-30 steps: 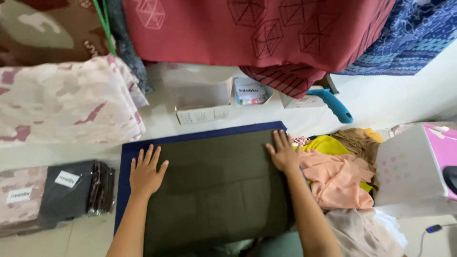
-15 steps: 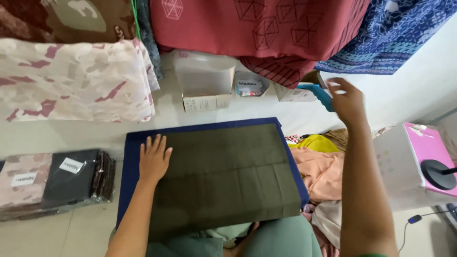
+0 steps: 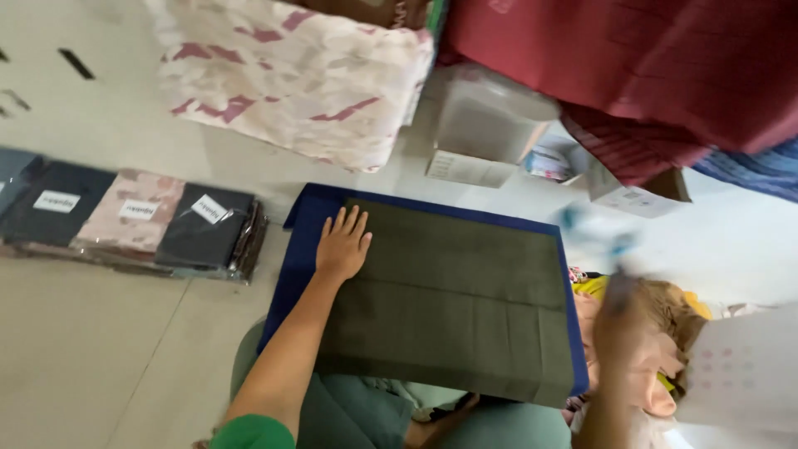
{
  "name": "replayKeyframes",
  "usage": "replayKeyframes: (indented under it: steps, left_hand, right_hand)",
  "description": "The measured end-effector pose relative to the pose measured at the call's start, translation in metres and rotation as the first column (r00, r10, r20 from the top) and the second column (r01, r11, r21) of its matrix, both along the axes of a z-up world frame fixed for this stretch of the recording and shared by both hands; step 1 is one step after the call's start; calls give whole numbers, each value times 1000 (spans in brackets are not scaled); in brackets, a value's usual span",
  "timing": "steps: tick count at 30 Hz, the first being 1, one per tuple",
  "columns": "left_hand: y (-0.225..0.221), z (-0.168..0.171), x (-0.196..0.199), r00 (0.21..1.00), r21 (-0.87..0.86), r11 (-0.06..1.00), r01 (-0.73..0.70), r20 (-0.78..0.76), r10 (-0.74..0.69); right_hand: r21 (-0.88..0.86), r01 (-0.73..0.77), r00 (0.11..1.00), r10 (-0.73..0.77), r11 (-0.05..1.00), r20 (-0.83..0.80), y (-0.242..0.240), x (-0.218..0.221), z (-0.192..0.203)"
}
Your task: The person uses a lint roller to clean an olive-colored garment, folds it, and places it into a plastic packaging bag.
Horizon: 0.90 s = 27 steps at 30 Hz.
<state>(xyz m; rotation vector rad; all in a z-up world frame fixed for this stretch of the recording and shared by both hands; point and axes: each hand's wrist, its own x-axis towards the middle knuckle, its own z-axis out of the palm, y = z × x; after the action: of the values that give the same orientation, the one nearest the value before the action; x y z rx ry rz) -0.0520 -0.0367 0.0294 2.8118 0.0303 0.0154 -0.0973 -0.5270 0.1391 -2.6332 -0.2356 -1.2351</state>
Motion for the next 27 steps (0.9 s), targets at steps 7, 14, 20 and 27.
replayKeyframes:
  steps: [7, 14, 20, 27]
  left_hand:
    - [-6, 1, -8, 985, -79, 995, -67, 151, 78]
    - [-6, 16, -13, 992, -112, 986, -120, 35, 125]
    - [-6, 22, -9, 994, -64, 992, -111, -12, 111]
    - [-8, 9, -13, 988, -78, 993, -91, 114, 100]
  right_hand:
    - [16, -188, 864, 173, 982, -473, 218, -59, -54]
    - [-55, -249, 877, 201, 967, -437, 308, 64, -97]
    - [15, -241, 834, 215, 970, -509, 292, 30, -85]
    - [-38, -160, 867, 122, 986, -483, 229, -114, -62]
